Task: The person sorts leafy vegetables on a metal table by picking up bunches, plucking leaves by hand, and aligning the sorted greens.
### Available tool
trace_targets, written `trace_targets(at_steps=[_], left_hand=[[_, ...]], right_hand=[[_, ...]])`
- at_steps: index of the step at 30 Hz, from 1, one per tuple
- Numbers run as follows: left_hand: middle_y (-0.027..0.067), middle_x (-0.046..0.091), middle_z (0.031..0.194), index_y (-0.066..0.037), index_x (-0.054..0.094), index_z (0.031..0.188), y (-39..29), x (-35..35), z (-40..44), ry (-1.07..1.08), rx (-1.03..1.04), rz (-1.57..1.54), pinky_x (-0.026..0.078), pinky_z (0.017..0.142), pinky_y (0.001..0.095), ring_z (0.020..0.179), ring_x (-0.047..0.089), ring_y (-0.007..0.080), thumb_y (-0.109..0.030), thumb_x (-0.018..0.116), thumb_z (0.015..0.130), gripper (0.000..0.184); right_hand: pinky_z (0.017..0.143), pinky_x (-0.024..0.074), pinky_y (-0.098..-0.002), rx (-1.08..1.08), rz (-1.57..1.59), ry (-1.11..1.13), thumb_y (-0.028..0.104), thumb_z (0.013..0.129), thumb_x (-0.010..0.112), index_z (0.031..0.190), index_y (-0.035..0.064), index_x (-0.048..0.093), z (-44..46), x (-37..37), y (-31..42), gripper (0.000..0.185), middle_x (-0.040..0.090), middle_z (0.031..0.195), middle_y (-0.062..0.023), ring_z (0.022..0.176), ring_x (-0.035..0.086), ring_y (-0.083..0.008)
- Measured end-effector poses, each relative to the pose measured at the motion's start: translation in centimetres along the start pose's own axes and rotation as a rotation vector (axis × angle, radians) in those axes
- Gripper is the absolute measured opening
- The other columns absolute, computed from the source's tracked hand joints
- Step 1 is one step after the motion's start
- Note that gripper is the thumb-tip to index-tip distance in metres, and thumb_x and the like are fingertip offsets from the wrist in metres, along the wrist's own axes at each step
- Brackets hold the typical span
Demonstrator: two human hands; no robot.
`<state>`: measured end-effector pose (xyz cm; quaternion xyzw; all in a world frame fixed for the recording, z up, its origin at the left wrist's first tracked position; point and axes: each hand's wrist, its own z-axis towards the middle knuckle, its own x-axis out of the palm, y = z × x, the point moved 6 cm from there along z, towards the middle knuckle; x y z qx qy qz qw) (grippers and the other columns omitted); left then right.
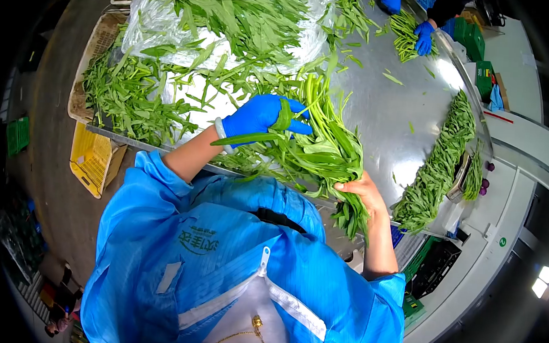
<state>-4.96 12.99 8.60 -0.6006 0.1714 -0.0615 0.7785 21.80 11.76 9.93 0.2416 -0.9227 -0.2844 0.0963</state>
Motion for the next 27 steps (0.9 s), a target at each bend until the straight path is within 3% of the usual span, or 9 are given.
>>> trace_targets(at_steps=[3,5,6,7,8,14,17,21,27], left_hand=[[0.0098,0.069,0.094,-0.010,0.069,0.106,2.6,0.4,-1.7,-0.104,0.178,-0.176,0.051,0.074,0.0345,0.083,0.066,0.0240,-0.015,0.063,0.087,0.021],[0.0063,0.069,0.093,-0.004,0.069,0.102,4.4,-1.3,-3.1,-0.263,-0.286,-0.626,0.051,0.070,0.0306,0.082,0.064,0.0172,-0.011,0.060,0.087,0.018],[0.0072,0.068,0.090,-0.003,0.067,0.100,5.4,-3.3,-4.2,-0.468,-0.481,-0.711,0.049,0.070,0.0266,0.082,0.064,0.0158,-0.009,0.055,0.088,0.019],[0.0060,0.066,0.091,0.000,0.063,0.107,7.3,-5.8,-5.0,-0.658,-0.199,-0.697,0.048,0.070,0.0259,0.081,0.061,0.0139,-0.013,0.053,0.088,0.025],[0.0047,0.065,0.089,-0.001,0.061,0.112,9.7,-7.0,-7.0,-0.975,-0.350,-0.939,0.047,0.067,0.0248,0.079,0.059,0.0124,-0.015,0.051,0.091,0.027],[0.0072,0.064,0.107,0.001,0.054,0.124,11.3,-3.8,-8.0,-0.428,-0.591,-0.726,0.050,0.086,0.0292,0.094,0.061,0.0147,-0.019,0.072,0.082,0.050],[0.0077,0.061,0.117,-0.002,0.048,0.132,9.7,1.5,-6.1,-0.181,-0.338,-0.899,0.049,0.093,0.0298,0.105,0.059,0.0135,-0.007,0.074,0.079,0.059],[0.0102,0.065,0.108,-0.006,0.056,0.124,9.9,5.3,-4.5,0.136,-0.364,-0.341,0.050,0.083,0.0316,0.096,0.061,0.0161,-0.010,0.063,0.087,0.038],[-0.0015,0.056,0.073,-0.004,0.067,0.106,13.9,-8.6,-8.2,-0.785,-0.583,-0.714,0.041,0.057,0.0227,0.062,0.049,0.0069,-0.019,0.060,0.090,0.023]], right_hand=[[0.078,0.0491,-0.0290,0.005,-0.022,0.000,0.007,0.067,0.076,0.126,0.0010,0.052,0.3,-0.3,-0.9,0.064,0.064,0.107,-0.0076,0.092,0.061,-0.0169],[0.067,0.0502,-0.0287,0.001,-0.005,-0.002,0.007,0.067,0.076,0.125,0.0016,0.053,0.3,-0.3,-1.3,0.062,0.065,0.102,-0.0067,0.084,0.062,-0.0160],[0.062,0.0498,-0.0286,0.011,0.018,0.000,0.006,0.067,0.076,0.124,0.0019,0.054,0.1,-0.2,-1.6,0.061,0.065,0.099,-0.0063,0.081,0.061,-0.0157],[0.057,0.0494,-0.0285,0.021,0.043,0.002,0.006,0.067,0.076,0.123,0.0021,0.054,-0.1,-0.1,-2.0,0.060,0.065,0.096,-0.0059,0.077,0.061,-0.0154],[0.056,0.0493,-0.0289,0.014,0.092,-0.023,0.006,0.067,0.076,0.123,0.0022,0.053,-0.5,-0.1,-2.3,0.061,0.064,0.097,-0.0066,0.076,0.061,-0.0159],[0.051,0.0433,-0.0299,-0.026,0.367,-0.031,0.008,0.066,0.072,0.123,0.0021,0.050,-0.9,-0.1,-3.7,0.061,0.060,0.091,-0.0091,0.063,0.055,-0.0174],[0.049,0.0366,-0.0296,-0.036,0.473,0.050,0.008,0.067,0.071,0.120,0.0003,0.050,-0.2,0.7,-4.0,0.057,0.058,0.086,-0.0100,0.059,0.049,-0.0171],[0.048,0.0350,-0.0301,-0.025,0.507,0.128,0.009,0.068,0.071,0.119,-0.0006,0.049,0.3,1.4,-4.4,0.057,0.057,0.084,-0.0124,0.057,0.048,-0.0189],[0.047,0.0334,-0.0289,-0.013,0.555,0.216,0.010,0.069,0.070,0.122,-0.0003,0.046,-0.6,0.0,-6.1,0.059,0.055,0.080,-0.0118,0.053,0.045,-0.0170]])
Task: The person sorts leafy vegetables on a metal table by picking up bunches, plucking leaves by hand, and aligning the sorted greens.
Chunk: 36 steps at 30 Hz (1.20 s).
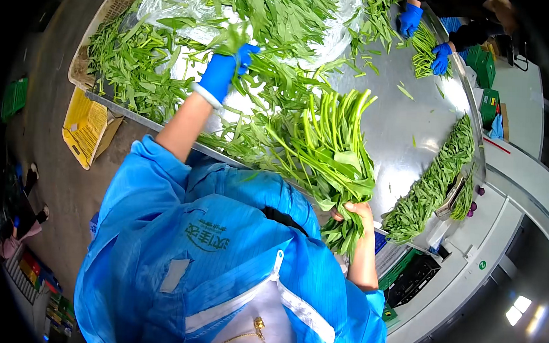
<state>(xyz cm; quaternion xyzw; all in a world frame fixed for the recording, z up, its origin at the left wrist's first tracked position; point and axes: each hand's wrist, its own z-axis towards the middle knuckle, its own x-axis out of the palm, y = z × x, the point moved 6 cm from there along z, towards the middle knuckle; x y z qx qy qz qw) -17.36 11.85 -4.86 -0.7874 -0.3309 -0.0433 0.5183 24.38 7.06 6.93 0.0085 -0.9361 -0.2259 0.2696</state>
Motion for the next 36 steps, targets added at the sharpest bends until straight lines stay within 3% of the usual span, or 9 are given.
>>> trace_targets(at_steps=[5,11,15,21,26,30,31,34,36], left_hand=[[0.0032,0.065,0.089,-0.003,0.066,0.109,0.9,3.8,-3.6,0.379,-0.057,0.115,0.047,0.068,0.0240,0.076,0.058,0.0092,-0.030,0.065,0.089,0.034],[0.0068,0.067,0.101,0.000,0.063,0.111,2.1,11.6,-9.5,0.728,-0.077,0.078,0.049,0.084,0.0286,0.091,0.062,0.0141,-0.019,0.072,0.082,0.036],[0.0070,0.068,0.099,-0.002,0.065,0.111,1.8,10.3,-9.1,0.671,-0.177,-0.022,0.049,0.084,0.0289,0.090,0.064,0.0139,-0.018,0.067,0.084,0.032],[0.0108,0.065,0.107,-0.001,0.063,0.106,0.6,9.0,-8.9,0.824,0.271,0.051,0.051,0.084,0.0325,0.095,0.063,0.0195,-0.013,0.053,0.095,0.019],[0.0093,0.061,0.103,-0.001,0.056,0.115,0.9,3.5,-4.5,0.501,-0.049,-0.697,0.051,0.073,0.0324,0.083,0.058,0.0187,-0.023,0.054,0.096,0.028],[0.0053,0.063,0.087,-0.002,0.065,0.096,1.9,4.0,-3.1,0.384,0.013,0.392,0.049,0.071,0.0288,0.077,0.058,0.0139,-0.027,0.065,0.089,0.026],[0.0030,0.064,0.084,-0.004,0.069,0.089,3.3,5.5,-4.1,0.430,0.117,-0.070,0.048,0.073,0.0270,0.079,0.059,0.0118,-0.025,0.071,0.084,0.021],[0.0034,0.067,0.090,-0.002,0.067,0.101,4.2,8.8,-6.4,0.486,-0.005,0.133,0.048,0.075,0.0284,0.081,0.059,0.0111,-0.012,0.072,0.079,0.025],[0.0039,0.067,0.093,-0.002,0.066,0.105,4.5,10.5,-7.5,0.580,-0.013,0.019,0.047,0.073,0.0276,0.081,0.058,0.0109,-0.012,0.069,0.082,0.026]], right_hand=[[0.047,0.0357,-0.0302,-0.049,-0.050,-0.056,0.008,0.068,0.071,0.125,-0.0011,0.046,-0.2,1.4,0.2,0.062,0.058,0.085,-0.0129,0.056,0.048,-0.0176],[0.052,0.0500,-0.0342,-0.052,-0.296,-0.245,0.004,0.061,0.073,0.125,-0.0016,0.047,0.0,2.3,1.2,0.069,0.062,0.097,-0.0139,0.069,0.061,-0.0232],[0.053,0.0521,-0.0320,-0.071,-0.383,-0.238,0.005,0.060,0.076,0.127,-0.0003,0.047,0.3,1.7,1.6,0.073,0.063,0.099,-0.0122,0.073,0.062,-0.0212],[0.053,0.0515,-0.0320,-0.049,-0.310,-0.195,0.006,0.060,0.076,0.128,0.0007,0.045,0.3,0.8,0.7,0.075,0.062,0.102,-0.0121,0.075,0.062,-0.0216],[0.051,0.0503,-0.0324,-0.083,-0.284,-0.269,0.007,0.062,0.075,0.127,0.0010,0.046,-0.9,-1.1,0.7,0.071,0.062,0.100,-0.0122,0.071,0.061,-0.0217],[0.053,0.0525,-0.0323,-0.095,-0.295,-0.243,0.007,0.062,0.074,0.128,0.0005,0.046,-0.9,0.3,1.0,0.072,0.062,0.101,-0.0132,0.070,0.061,-0.0219],[0.053,0.0522,-0.0331,-0.060,-0.319,-0.266,0.007,0.060,0.075,0.129,0.0010,0.044,-0.9,-0.1,0.8,0.076,0.061,0.103,-0.0131,0.073,0.061,-0.0220],[0.052,0.0518,-0.0333,-0.083,-0.396,-0.291,0.006,0.058,0.076,0.131,0.0011,0.043,-0.5,1.6,1.0,0.080,0.061,0.106,-0.0128,0.076,0.061,-0.0222],[0.073,0.0525,-0.0349,-0.054,-0.440,-0.288,0.003,0.056,0.076,0.133,0.0008,0.042,-0.4,0.7,0.9,0.084,0.060,0.114,-0.0121,0.094,0.061,-0.0233]])
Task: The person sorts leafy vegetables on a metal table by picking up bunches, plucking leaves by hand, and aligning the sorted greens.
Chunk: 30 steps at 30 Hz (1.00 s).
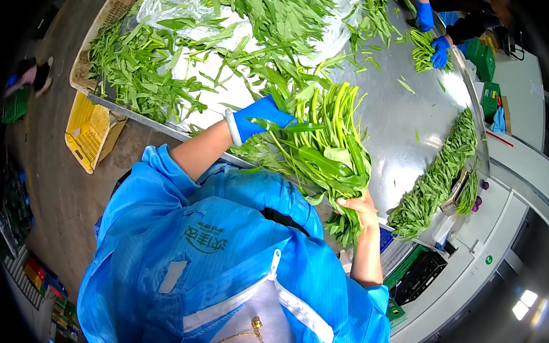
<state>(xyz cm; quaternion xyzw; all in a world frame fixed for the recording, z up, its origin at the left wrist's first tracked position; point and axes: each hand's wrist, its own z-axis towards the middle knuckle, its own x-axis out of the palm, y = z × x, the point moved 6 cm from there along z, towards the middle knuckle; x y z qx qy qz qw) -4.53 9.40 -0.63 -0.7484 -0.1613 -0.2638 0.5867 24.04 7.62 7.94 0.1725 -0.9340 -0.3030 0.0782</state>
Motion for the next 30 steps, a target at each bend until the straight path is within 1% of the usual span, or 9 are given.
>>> trace_targets(at_steps=[4,9,16,18,22,23,26,28,30], left_hand=[[0.0046,0.067,0.094,-0.002,0.066,0.108,2.4,0.2,0.4,0.017,-0.094,0.058,0.048,0.071,0.0289,0.080,0.059,0.0115,-0.014,0.070,0.079,0.032],[0.0036,0.065,0.079,-0.001,0.068,0.092,2.9,-1.5,-1.4,-0.048,-0.323,0.031,0.046,0.063,0.0282,0.069,0.057,0.0124,-0.017,0.073,0.074,0.024],[0.0059,0.066,0.090,-0.001,0.065,0.109,0.8,-3.8,-2.6,-0.123,-0.141,-0.096,0.048,0.073,0.0267,0.079,0.060,0.0125,-0.024,0.064,0.088,0.031],[0.0049,0.066,0.098,0.000,0.064,0.113,-0.8,-6.0,-2.4,-0.229,-0.044,0.176,0.047,0.076,0.0259,0.081,0.059,0.0132,-0.024,0.056,0.094,0.032],[0.0085,0.066,0.110,0.001,0.064,0.113,-5.0,-9.5,-4.4,-0.653,0.078,-0.002,0.047,0.081,0.0243,0.090,0.061,0.0141,-0.017,0.056,0.093,0.029],[0.0089,0.067,0.108,0.001,0.065,0.112,-4.9,-8.8,-4.1,-0.552,0.060,0.082,0.048,0.081,0.0246,0.092,0.062,0.0146,-0.016,0.058,0.091,0.027],[0.0072,0.070,0.098,-0.002,0.069,0.104,-2.6,-4.7,-3.3,-0.346,-0.170,0.336,0.051,0.077,0.0279,0.087,0.064,0.0138,-0.016,0.072,0.082,0.026],[0.0103,0.070,0.088,-0.003,0.068,0.102,-0.2,-1.1,-2.8,-0.238,-0.061,0.457,0.051,0.072,0.0330,0.079,0.066,0.0187,-0.021,0.079,0.075,0.034],[0.0161,0.068,0.087,-0.005,0.068,0.102,-1.7,2.2,-3.0,-0.228,0.339,0.882,0.051,0.071,0.0357,0.080,0.066,0.0272,-0.015,0.076,0.075,0.030]], right_hand=[[0.096,0.0430,-0.0328,-0.050,-0.075,0.001,0.002,0.056,0.077,0.134,0.0006,0.042,0.1,0.3,0.4,0.085,0.060,0.120,-0.0106,0.110,0.057,-0.0222],[0.094,0.0441,-0.0315,-0.104,-0.150,0.027,0.003,0.057,0.078,0.129,-0.0007,0.049,-0.1,1.2,1.5,0.077,0.062,0.116,-0.0093,0.107,0.058,-0.0206],[0.094,0.0438,-0.0306,-0.092,-0.156,0.051,0.007,0.060,0.080,0.126,0.0001,0.052,0.4,1.0,1.2,0.073,0.063,0.115,-0.0077,0.104,0.059,-0.0194],[0.094,0.0433,-0.0302,-0.118,-0.142,0.030,0.007,0.060,0.081,0.126,0.0004,0.052,0.4,1.0,1.4,0.073,0.063,0.114,-0.0073,0.103,0.059,-0.0190],[0.066,0.0526,-0.0307,-0.008,0.006,-0.003,0.008,0.062,0.080,0.123,0.0022,0.052,0.1,-0.1,0.3,0.067,0.063,0.104,-0.0079,0.082,0.063,-0.0179],[0.054,0.0507,-0.0300,-0.030,0.017,-0.037,0.008,0.063,0.078,0.121,0.0028,0.052,0.0,0.4,0.8,0.064,0.062,0.098,-0.0084,0.073,0.062,-0.0181],[0.055,0.0506,-0.0301,-0.023,0.046,-0.052,0.008,0.064,0.077,0.120,0.0023,0.052,0.1,1.2,1.3,0.061,0.062,0.093,-0.0080,0.072,0.061,-0.0187],[0.053,0.0494,-0.0296,-0.022,0.064,-0.016,0.007,0.065,0.075,0.119,0.0016,0.053,0.4,2.3,1.8,0.058,0.061,0.090,-0.0079,0.070,0.060,-0.0186],[0.051,0.0486,-0.0294,-0.001,0.059,-0.014,0.007,0.065,0.075,0.119,0.0012,0.052,0.8,2.3,1.6,0.058,0.061,0.092,-0.0081,0.070,0.060,-0.0182]])
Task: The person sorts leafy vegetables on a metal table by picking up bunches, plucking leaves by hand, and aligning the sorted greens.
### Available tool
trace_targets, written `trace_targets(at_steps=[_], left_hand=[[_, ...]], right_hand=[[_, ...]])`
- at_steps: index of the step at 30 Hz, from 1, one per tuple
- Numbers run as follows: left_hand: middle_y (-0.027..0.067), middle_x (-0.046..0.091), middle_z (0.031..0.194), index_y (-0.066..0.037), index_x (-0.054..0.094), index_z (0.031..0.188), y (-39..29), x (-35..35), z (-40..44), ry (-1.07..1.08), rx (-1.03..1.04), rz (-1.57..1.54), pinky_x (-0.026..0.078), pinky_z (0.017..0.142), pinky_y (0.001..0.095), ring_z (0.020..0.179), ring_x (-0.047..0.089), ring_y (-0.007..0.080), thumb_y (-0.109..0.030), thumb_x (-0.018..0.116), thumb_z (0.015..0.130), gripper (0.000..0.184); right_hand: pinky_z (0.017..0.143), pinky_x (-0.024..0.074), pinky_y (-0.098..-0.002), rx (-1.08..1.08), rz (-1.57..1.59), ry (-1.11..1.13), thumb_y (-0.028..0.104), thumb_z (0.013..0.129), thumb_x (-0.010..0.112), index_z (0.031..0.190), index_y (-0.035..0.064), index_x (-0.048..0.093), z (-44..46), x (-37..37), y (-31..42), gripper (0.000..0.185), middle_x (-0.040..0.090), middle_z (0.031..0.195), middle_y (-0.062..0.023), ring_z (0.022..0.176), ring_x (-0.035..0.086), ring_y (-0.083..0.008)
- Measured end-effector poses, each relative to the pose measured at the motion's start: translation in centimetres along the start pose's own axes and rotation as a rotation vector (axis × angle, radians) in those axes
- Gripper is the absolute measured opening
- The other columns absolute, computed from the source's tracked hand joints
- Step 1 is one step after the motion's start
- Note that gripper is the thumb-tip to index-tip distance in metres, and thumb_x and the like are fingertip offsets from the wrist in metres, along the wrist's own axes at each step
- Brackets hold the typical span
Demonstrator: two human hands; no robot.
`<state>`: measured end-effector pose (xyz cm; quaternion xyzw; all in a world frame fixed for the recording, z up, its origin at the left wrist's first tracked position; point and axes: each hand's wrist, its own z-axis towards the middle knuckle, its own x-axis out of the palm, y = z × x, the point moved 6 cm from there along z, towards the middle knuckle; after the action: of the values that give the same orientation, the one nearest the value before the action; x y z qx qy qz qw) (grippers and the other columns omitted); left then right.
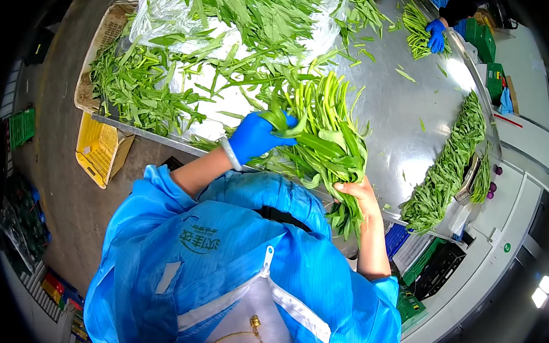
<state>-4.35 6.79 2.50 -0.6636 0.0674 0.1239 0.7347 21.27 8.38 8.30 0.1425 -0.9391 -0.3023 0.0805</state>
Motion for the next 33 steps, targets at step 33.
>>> trace_targets(at_steps=[33], left_hand=[[0.0082,0.057,0.124,-0.003,0.047,0.130,8.2,-6.2,-0.7,0.218,-0.473,-1.065,0.046,0.097,0.0347,0.115,0.055,0.0226,-0.028,0.061,0.090,0.050]], right_hand=[[0.055,0.0492,-0.0367,-0.857,-1.979,-0.095,0.005,0.063,0.060,0.132,0.0133,0.050,-7.0,9.1,10.0,0.070,0.051,0.072,-0.0078,0.064,0.059,-0.0243]])
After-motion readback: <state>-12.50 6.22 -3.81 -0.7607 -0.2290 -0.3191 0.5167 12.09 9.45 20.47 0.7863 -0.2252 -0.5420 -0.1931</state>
